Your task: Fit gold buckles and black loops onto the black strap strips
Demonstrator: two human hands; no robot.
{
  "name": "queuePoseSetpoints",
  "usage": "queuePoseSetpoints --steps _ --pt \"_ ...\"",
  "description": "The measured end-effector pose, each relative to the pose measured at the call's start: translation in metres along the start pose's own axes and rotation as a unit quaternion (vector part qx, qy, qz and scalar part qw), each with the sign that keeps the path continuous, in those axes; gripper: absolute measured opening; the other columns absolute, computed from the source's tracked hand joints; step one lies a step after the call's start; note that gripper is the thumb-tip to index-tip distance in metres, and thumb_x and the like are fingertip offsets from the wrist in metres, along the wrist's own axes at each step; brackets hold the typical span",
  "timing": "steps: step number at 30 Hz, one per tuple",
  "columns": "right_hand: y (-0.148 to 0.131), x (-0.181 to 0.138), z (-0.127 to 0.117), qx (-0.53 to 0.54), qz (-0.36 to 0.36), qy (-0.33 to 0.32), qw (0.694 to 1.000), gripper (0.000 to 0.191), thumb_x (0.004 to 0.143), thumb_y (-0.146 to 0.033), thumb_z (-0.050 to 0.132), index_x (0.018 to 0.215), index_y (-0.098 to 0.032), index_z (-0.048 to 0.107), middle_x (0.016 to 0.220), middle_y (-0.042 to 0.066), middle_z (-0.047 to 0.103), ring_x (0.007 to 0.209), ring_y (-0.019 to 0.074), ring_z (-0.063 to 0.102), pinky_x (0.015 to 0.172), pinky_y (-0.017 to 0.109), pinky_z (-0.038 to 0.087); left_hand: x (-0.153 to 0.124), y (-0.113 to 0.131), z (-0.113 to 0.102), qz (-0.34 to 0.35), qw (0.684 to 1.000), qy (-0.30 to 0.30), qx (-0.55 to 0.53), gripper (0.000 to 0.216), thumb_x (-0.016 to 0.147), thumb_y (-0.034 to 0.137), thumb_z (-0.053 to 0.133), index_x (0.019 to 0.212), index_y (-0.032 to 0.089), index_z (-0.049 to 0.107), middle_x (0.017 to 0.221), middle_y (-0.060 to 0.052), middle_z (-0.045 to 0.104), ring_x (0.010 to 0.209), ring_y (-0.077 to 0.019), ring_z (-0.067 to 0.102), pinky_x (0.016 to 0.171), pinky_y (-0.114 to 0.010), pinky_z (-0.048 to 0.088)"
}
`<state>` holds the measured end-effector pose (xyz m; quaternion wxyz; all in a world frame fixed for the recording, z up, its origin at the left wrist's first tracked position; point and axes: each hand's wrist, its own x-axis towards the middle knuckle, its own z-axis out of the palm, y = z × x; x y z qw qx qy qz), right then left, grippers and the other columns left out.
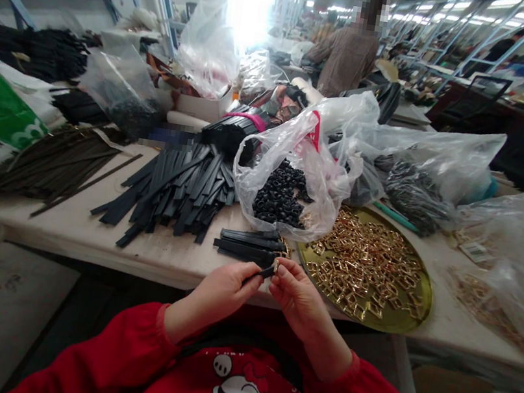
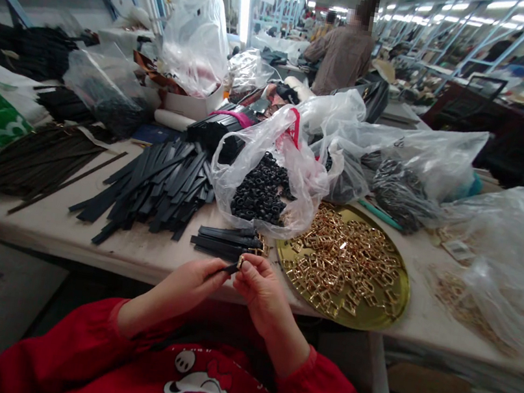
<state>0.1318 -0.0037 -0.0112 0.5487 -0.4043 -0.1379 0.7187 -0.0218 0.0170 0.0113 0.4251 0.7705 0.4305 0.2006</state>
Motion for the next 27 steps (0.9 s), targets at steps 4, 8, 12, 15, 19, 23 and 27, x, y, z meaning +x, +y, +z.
queuePoseSetpoints --steps 4,8,12,15,19,23,27 --pt "0.007 -0.005 0.003 -0.065 -0.053 -0.016 0.996 0.022 0.06 -0.025 0.076 0.073 -0.018 0.06 0.065 -0.005 0.059 0.052 0.005 0.054 0.052 0.017 0.048 0.002 0.005 0.0 0.001 1.0 -0.019 -0.006 0.025 0.087 0.031 0.038 0.082 0.017 0.058 0.078 -0.002 0.062 0.071 -0.0138 0.055 0.067 -0.022 0.04" --pt "0.01 -0.007 0.006 -0.094 -0.124 0.016 0.988 0.022 0.065 -0.031 0.072 0.072 -0.019 0.055 0.062 -0.006 0.056 0.049 0.0051 0.051 0.05 0.018 0.044 0.0 0.005 0.0 -0.028 0.998 -0.024 -0.06 0.02 0.084 0.031 0.042 0.084 0.016 0.055 0.077 -0.001 0.062 0.071 -0.0139 0.055 0.065 -0.023 0.04" --pt "0.011 -0.01 0.006 -0.168 -0.122 -0.005 0.978 0.025 0.067 -0.037 0.069 0.074 -0.019 0.054 0.062 -0.005 0.056 0.052 0.0075 0.05 0.051 0.021 0.042 0.0 0.002 0.001 -0.052 0.99 -0.018 -0.128 0.022 0.083 0.036 0.044 0.083 0.016 0.052 0.073 0.0 0.059 0.066 -0.0123 0.053 0.062 -0.023 0.04" --pt "0.012 -0.01 0.005 -0.226 -0.135 -0.007 0.965 0.025 0.071 -0.041 0.065 0.072 -0.018 0.055 0.062 -0.004 0.056 0.054 0.0085 0.05 0.053 0.022 0.042 0.002 -0.001 0.004 -0.068 0.982 -0.02 -0.176 0.021 0.081 0.036 0.046 0.078 0.016 0.05 0.068 0.002 0.055 0.062 -0.0106 0.05 0.059 -0.022 0.039" --pt "0.013 -0.007 0.004 -0.212 -0.125 -0.014 0.969 0.026 0.075 -0.043 0.06 0.073 -0.018 0.053 0.065 -0.003 0.054 0.056 0.0094 0.05 0.057 0.024 0.043 0.005 -0.001 0.007 -0.121 0.96 -0.034 -0.252 0.021 0.079 0.036 0.046 0.074 0.016 0.047 0.061 0.004 0.05 0.048 -0.0069 0.04 0.045 -0.019 0.032" --pt "0.015 -0.004 0.002 -0.271 -0.167 0.003 0.948 0.024 0.079 -0.044 0.055 0.074 -0.02 0.05 0.063 -0.003 0.054 0.055 0.0113 0.051 0.056 0.025 0.042 0.007 0.003 0.007 -0.164 0.952 -0.025 -0.259 0.02 0.076 0.036 0.046 0.072 0.016 0.046 0.059 0.005 0.05 0.041 -0.0051 0.034 0.038 -0.018 0.026" --pt "0.017 -0.004 -0.005 -0.42 -0.269 0.057 0.865 0.019 0.08 -0.039 0.053 0.075 -0.021 0.052 0.064 0.0 0.057 0.059 0.0148 0.052 0.058 0.028 0.04 0.008 0.002 0.01 -0.172 0.958 -0.012 -0.227 0.019 0.076 0.035 0.046 0.07 0.017 0.046 0.058 0.004 0.051 0.042 -0.0066 0.036 0.039 -0.019 0.028"
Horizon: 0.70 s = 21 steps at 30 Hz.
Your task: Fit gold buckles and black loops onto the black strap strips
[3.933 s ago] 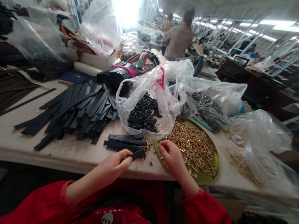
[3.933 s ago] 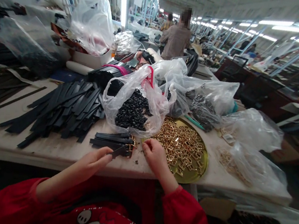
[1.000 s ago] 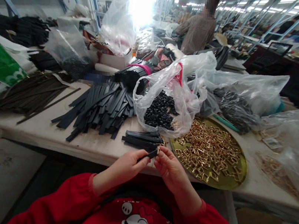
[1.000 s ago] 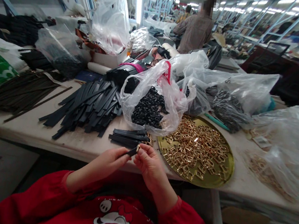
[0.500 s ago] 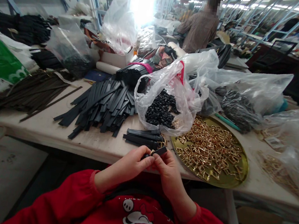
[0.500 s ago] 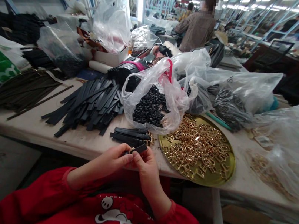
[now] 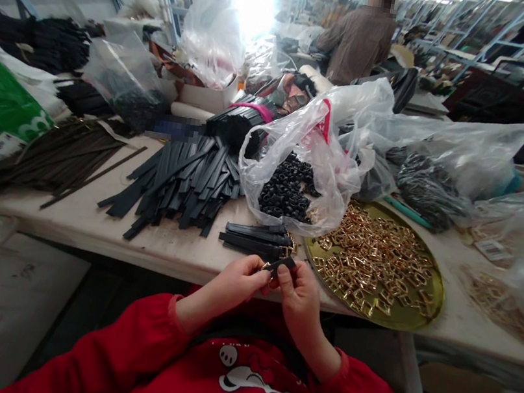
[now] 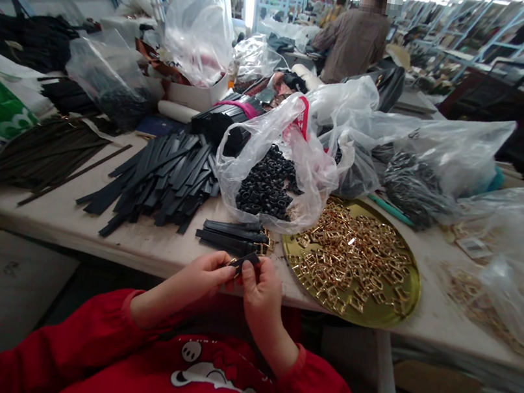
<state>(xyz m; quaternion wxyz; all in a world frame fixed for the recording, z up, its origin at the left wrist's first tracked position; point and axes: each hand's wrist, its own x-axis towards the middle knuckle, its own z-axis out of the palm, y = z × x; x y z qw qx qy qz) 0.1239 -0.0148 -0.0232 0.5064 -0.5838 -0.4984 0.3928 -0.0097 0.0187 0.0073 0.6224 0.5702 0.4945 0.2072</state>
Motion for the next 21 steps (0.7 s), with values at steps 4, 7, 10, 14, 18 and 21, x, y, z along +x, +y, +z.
queuePoseSetpoints --steps 4,7,10,14,18,21 --pt "0.003 0.003 -0.007 -0.047 -0.025 -0.036 0.998 0.014 0.076 -0.035 0.058 0.077 -0.022 0.054 0.07 0.001 0.058 0.066 0.0162 0.052 0.062 0.029 0.039 -0.002 -0.004 0.0 0.061 0.993 0.043 0.09 0.017 0.077 0.029 0.045 0.066 0.016 0.049 0.06 0.003 0.053 0.056 -0.0102 0.046 0.052 -0.021 0.034" --pt "-0.001 0.009 -0.012 0.02 0.051 -0.093 0.994 0.022 0.073 -0.04 0.061 0.072 -0.021 0.05 0.063 -0.002 0.052 0.058 0.0129 0.047 0.055 0.026 0.036 -0.008 -0.001 -0.002 0.095 0.984 0.037 0.149 0.018 0.078 0.031 0.046 0.069 0.016 0.051 0.064 0.003 0.055 0.061 -0.0111 0.047 0.056 -0.021 0.034" --pt "-0.006 0.013 -0.015 0.095 0.12 -0.141 0.978 0.029 0.071 -0.045 0.062 0.069 -0.019 0.049 0.06 -0.004 0.05 0.056 0.0112 0.045 0.054 0.024 0.035 -0.011 0.005 -0.006 0.09 0.984 0.008 0.154 0.021 0.079 0.036 0.047 0.071 0.016 0.052 0.063 0.004 0.054 0.058 -0.0105 0.046 0.053 -0.021 0.033" --pt "-0.008 0.016 -0.012 0.111 0.108 -0.16 0.975 0.029 0.071 -0.045 0.061 0.068 -0.019 0.049 0.059 -0.004 0.048 0.054 0.0102 0.043 0.053 0.023 0.034 -0.002 0.006 -0.012 0.079 0.987 0.003 0.139 0.031 0.078 0.045 0.048 0.066 0.016 0.05 0.056 0.005 0.051 0.053 -0.0094 0.044 0.049 -0.02 0.031" --pt "-0.013 0.022 -0.012 0.001 -0.006 -0.162 0.987 0.019 0.078 -0.037 0.055 0.071 -0.02 0.055 0.066 -0.001 0.052 0.062 0.013 0.047 0.059 0.025 0.037 0.013 0.0 -0.016 0.069 0.99 0.034 0.119 0.031 0.074 0.046 0.054 0.066 0.017 0.047 0.053 0.005 0.051 0.049 -0.0097 0.046 0.047 -0.02 0.033" --pt "-0.018 0.038 -0.02 -0.039 -0.032 -0.255 0.966 0.014 0.08 -0.033 0.053 0.076 -0.02 0.059 0.073 0.002 0.058 0.067 0.0145 0.05 0.061 0.026 0.038 0.018 -0.002 -0.018 0.076 0.995 0.036 0.051 0.025 0.071 0.033 0.058 0.087 0.018 0.047 0.061 0.006 0.056 0.051 -0.0102 0.052 0.048 -0.02 0.038"
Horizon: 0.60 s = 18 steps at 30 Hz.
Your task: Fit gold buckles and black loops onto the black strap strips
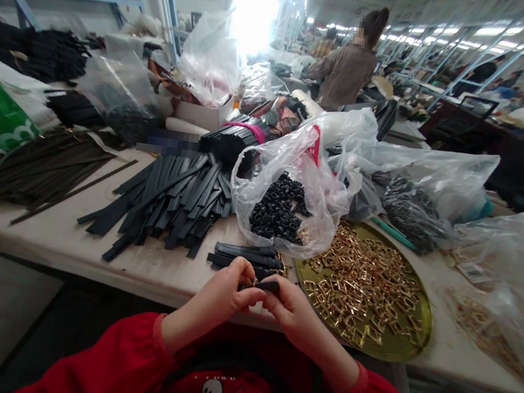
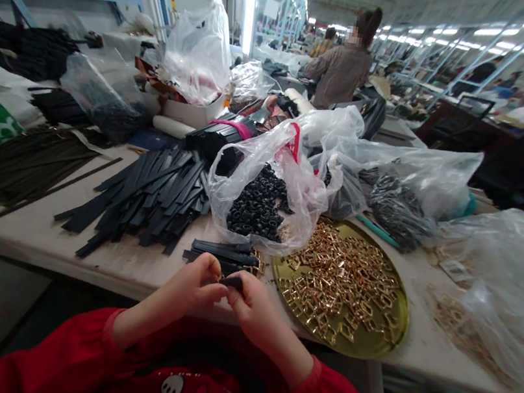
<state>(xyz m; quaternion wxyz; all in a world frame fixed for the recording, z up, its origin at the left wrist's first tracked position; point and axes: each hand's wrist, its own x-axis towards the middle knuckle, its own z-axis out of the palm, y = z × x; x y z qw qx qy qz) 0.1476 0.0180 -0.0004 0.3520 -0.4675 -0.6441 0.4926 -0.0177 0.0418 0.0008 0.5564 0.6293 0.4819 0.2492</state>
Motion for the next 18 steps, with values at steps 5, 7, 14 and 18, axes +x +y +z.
queuePoseSetpoints --steps 5,7,14,18 --pt "0.016 0.048 -0.046 -0.02 0.039 -0.003 0.999 0.023 0.08 -0.039 0.049 0.076 -0.018 0.058 0.063 -0.001 0.056 0.056 0.0127 0.049 0.054 0.025 0.037 0.011 0.001 -0.005 -0.007 1.0 -0.023 -0.001 0.018 0.075 0.034 0.053 0.082 0.017 0.052 0.056 0.006 0.053 0.046 -0.0078 0.048 0.045 -0.019 0.036" --pt "0.028 0.074 -0.061 -0.168 0.013 0.132 0.977 0.018 0.078 -0.035 0.052 0.073 -0.018 0.058 0.065 0.0 0.055 0.061 0.0143 0.049 0.058 0.026 0.036 0.019 0.001 -0.007 -0.019 1.0 0.003 -0.014 0.02 0.077 0.036 0.05 0.077 0.016 0.05 0.053 0.006 0.051 0.042 -0.0069 0.044 0.042 -0.018 0.034" --pt "0.047 0.108 -0.071 -0.319 0.03 0.172 0.932 0.01 0.07 -0.019 0.059 0.062 -0.018 0.054 0.065 0.003 0.056 0.065 0.0159 0.05 0.063 0.028 0.034 0.028 0.001 -0.009 -0.021 0.999 0.027 -0.032 0.026 0.078 0.042 0.048 0.075 0.016 0.048 0.049 0.006 0.049 0.036 -0.0053 0.037 0.036 -0.017 0.027" --pt "0.03 0.085 -0.062 -0.066 0.071 0.147 0.984 0.027 0.071 -0.043 0.06 0.063 -0.018 0.053 0.057 -0.002 0.052 0.055 0.0119 0.047 0.055 0.025 0.036 0.025 0.009 -0.009 0.003 0.999 0.05 -0.018 0.026 0.08 0.041 0.044 0.077 0.016 0.049 0.051 0.005 0.05 0.038 -0.0064 0.038 0.039 -0.018 0.029"
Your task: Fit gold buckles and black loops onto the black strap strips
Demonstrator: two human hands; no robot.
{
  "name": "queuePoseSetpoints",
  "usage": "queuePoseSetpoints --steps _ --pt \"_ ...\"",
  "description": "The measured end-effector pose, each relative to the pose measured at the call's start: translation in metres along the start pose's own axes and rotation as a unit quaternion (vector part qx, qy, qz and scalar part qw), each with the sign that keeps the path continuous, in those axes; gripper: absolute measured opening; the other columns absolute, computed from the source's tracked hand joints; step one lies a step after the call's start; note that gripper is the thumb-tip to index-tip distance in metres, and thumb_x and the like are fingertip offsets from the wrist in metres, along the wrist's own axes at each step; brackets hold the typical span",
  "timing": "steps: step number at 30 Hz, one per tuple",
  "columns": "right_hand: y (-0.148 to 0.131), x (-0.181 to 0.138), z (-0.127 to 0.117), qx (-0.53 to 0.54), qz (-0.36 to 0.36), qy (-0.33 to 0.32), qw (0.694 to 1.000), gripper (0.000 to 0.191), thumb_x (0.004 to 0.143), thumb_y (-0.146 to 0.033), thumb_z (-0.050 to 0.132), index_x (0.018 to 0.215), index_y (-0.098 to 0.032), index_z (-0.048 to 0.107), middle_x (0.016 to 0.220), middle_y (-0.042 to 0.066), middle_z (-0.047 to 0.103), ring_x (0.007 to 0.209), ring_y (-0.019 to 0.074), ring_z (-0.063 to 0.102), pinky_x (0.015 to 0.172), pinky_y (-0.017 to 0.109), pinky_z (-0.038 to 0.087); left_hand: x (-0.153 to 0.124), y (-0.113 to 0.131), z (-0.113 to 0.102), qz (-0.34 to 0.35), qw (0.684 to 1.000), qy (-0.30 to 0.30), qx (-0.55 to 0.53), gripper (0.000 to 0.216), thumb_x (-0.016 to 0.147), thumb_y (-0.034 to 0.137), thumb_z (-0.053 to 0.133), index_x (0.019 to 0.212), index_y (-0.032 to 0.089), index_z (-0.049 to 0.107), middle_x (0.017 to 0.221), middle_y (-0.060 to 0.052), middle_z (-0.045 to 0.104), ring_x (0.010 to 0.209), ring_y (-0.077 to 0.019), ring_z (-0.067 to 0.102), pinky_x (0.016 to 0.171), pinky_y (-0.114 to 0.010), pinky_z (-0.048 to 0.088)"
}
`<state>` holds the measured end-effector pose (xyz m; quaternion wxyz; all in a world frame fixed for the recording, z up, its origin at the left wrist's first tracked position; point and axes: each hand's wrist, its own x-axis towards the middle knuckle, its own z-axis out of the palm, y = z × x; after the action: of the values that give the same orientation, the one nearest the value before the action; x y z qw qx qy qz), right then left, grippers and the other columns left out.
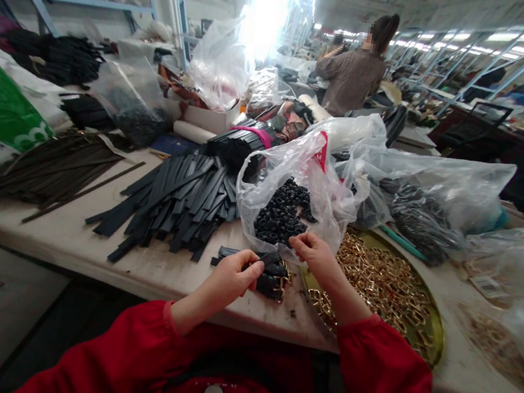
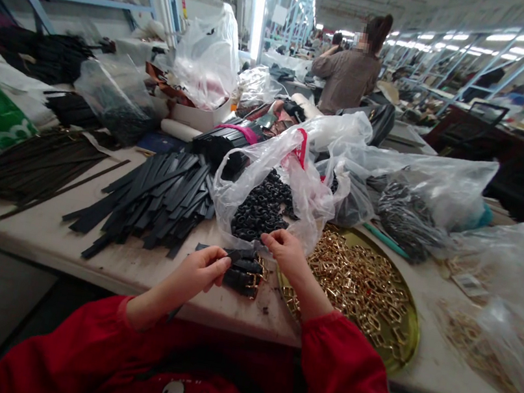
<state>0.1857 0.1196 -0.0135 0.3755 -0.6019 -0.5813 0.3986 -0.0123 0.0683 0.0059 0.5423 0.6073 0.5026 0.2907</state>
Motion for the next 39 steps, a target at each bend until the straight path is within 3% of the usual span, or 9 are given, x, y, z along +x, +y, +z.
queuePoseSetpoints --steps 3,6,10,16,19,22,29,35,39 --pt "-0.015 -0.029 0.01 0.261 0.09 -0.067 0.959 0.036 0.061 -0.051 0.068 0.062 -0.017 0.053 0.057 -0.003 0.053 0.053 0.0096 0.048 0.052 0.023 0.039 -0.004 0.008 0.005 0.055 0.997 0.027 0.038 0.024 0.082 0.038 0.042 0.077 0.016 0.052 0.055 0.004 0.051 0.045 -0.0082 0.043 0.047 -0.02 0.034" --pt "-0.025 -0.052 0.024 0.365 0.129 -0.067 0.919 0.037 0.058 -0.049 0.072 0.061 -0.017 0.052 0.056 -0.005 0.053 0.05 0.0073 0.047 0.049 0.021 0.039 -0.009 0.012 0.011 0.094 0.991 0.043 0.09 0.022 0.082 0.034 0.042 0.076 0.017 0.054 0.059 0.003 0.053 0.054 -0.01 0.047 0.053 -0.021 0.035" --pt "-0.026 -0.072 0.034 0.35 0.112 -0.035 0.929 0.034 0.06 -0.045 0.072 0.062 -0.017 0.054 0.056 -0.005 0.054 0.048 0.0063 0.049 0.05 0.02 0.04 -0.018 0.007 0.012 0.074 0.99 0.037 0.112 0.021 0.081 0.032 0.042 0.073 0.017 0.054 0.055 0.004 0.051 0.051 -0.0095 0.044 0.051 -0.021 0.032" --pt "-0.025 -0.089 0.033 0.268 0.049 -0.03 0.962 0.031 0.06 -0.04 0.073 0.078 -0.019 0.059 0.061 -0.004 0.058 0.052 0.0091 0.052 0.053 0.024 0.042 -0.026 0.01 0.006 0.036 0.996 -0.058 0.065 0.021 0.078 0.03 0.043 0.067 0.016 0.052 0.051 0.005 0.049 0.046 -0.0076 0.04 0.046 -0.019 0.03" --pt "-0.026 -0.094 0.032 0.251 0.046 -0.037 0.966 0.029 0.062 -0.04 0.072 0.076 -0.018 0.059 0.059 -0.004 0.058 0.052 0.0093 0.051 0.054 0.024 0.041 -0.031 0.014 0.007 0.024 0.996 -0.074 0.044 0.015 0.076 0.025 0.044 0.082 0.015 0.053 0.06 0.003 0.055 0.048 -0.0075 0.043 0.046 -0.019 0.033" --pt "-0.027 -0.099 0.035 0.265 0.054 -0.05 0.961 0.03 0.063 -0.041 0.071 0.076 -0.018 0.058 0.06 -0.003 0.059 0.052 0.0094 0.051 0.053 0.024 0.041 -0.034 0.012 0.008 0.025 0.997 -0.077 -0.004 0.029 0.072 0.014 0.043 0.101 0.014 0.046 0.07 0.0 0.06 0.057 -0.0096 0.052 0.049 -0.019 0.038" --pt "-0.028 -0.109 0.039 0.399 0.094 -0.094 0.907 0.03 0.076 -0.047 0.057 0.08 -0.017 0.06 0.066 0.0 0.061 0.057 0.01 0.055 0.057 0.025 0.044 -0.036 0.004 0.006 0.039 0.999 -0.035 0.0 0.022 0.075 0.019 0.047 0.096 0.016 0.043 0.068 0.001 0.06 0.061 -0.0109 0.057 0.051 -0.019 0.039" --pt "-0.02 -0.11 0.043 0.447 0.181 -0.159 0.861 0.03 0.068 -0.039 0.069 0.089 -0.019 0.061 0.066 -0.004 0.055 0.054 0.0048 0.047 0.052 0.017 0.038 -0.038 0.003 0.005 0.053 0.994 0.02 0.098 0.022 0.075 0.032 0.054 0.089 0.017 0.047 0.071 0.001 0.06 0.063 -0.0123 0.056 0.056 -0.022 0.039" --pt "-0.013 -0.112 0.045 0.47 0.209 -0.179 0.839 0.026 0.067 -0.036 0.072 0.081 -0.016 0.06 0.064 -0.004 0.053 0.055 0.0044 0.046 0.054 0.017 0.038 -0.04 0.001 0.005 0.051 0.983 0.038 0.172 0.018 0.075 0.035 0.054 0.08 0.017 0.052 0.07 0.0 0.059 0.063 -0.0134 0.055 0.057 -0.024 0.039"
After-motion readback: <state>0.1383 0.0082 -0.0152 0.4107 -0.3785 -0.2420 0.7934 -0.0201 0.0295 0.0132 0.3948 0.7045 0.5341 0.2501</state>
